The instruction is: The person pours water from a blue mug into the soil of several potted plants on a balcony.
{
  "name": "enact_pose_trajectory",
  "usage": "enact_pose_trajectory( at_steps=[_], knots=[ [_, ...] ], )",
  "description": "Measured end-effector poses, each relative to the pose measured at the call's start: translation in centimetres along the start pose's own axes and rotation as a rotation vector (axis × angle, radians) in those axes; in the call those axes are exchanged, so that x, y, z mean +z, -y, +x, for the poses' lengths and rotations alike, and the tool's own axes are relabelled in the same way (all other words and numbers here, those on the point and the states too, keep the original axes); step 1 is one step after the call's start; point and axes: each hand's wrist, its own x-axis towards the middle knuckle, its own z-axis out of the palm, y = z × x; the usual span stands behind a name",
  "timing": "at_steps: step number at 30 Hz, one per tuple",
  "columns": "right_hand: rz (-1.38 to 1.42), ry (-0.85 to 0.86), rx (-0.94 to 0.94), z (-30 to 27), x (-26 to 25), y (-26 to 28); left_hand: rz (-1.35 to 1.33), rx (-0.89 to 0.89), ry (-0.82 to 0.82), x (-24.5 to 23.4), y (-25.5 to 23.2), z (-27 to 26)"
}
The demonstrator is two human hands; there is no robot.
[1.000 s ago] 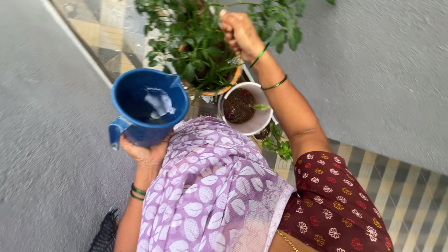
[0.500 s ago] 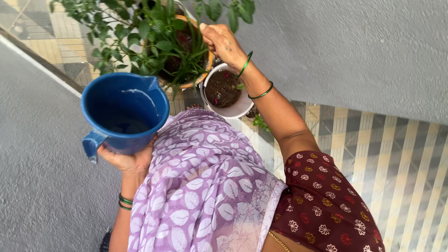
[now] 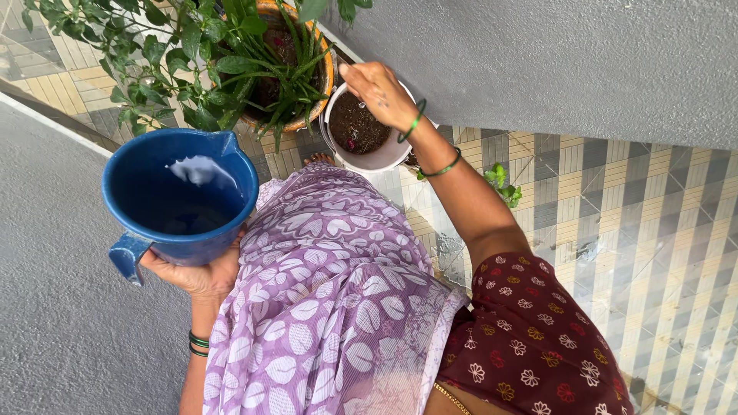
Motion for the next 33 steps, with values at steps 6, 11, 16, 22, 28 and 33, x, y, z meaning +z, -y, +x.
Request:
enact_pose_trajectory(
  at_steps=[6, 11, 16, 22, 28, 33],
  knots=[
    [-0.232, -0.045, 0.002, -4.1, -1.5, -1.3, -0.006, -0.025, 0.009, 0.8, 0.3, 0.3],
    [-0.383, -0.070, 0.275, -7.5, -4.0, -0.9, -0.023, -0.071, 0.047, 1.6, 1.2, 0.6],
    [-0.456, -0.181, 0.324, -11.5, -6.6, -0.3, -0.028, -0.102, 0.134, 2.6, 1.9, 1.3],
    [-0.552, -0.358, 0.322, -15.5, -5.8, 1.0, 0.050, -0.181, 0.240, 3.2, 0.1, 3.5],
    [-0.523, -0.593, 0.363, -18.5, -2.0, 1.7, 0.093, -0.252, 0.363, 1.7, -3.6, 6.2],
    [-0.542, -0.793, 0.346, -19.8, 2.9, 2.9, 0.115, -0.335, 0.397, 1.3, -6.7, 7.7]
  ],
)
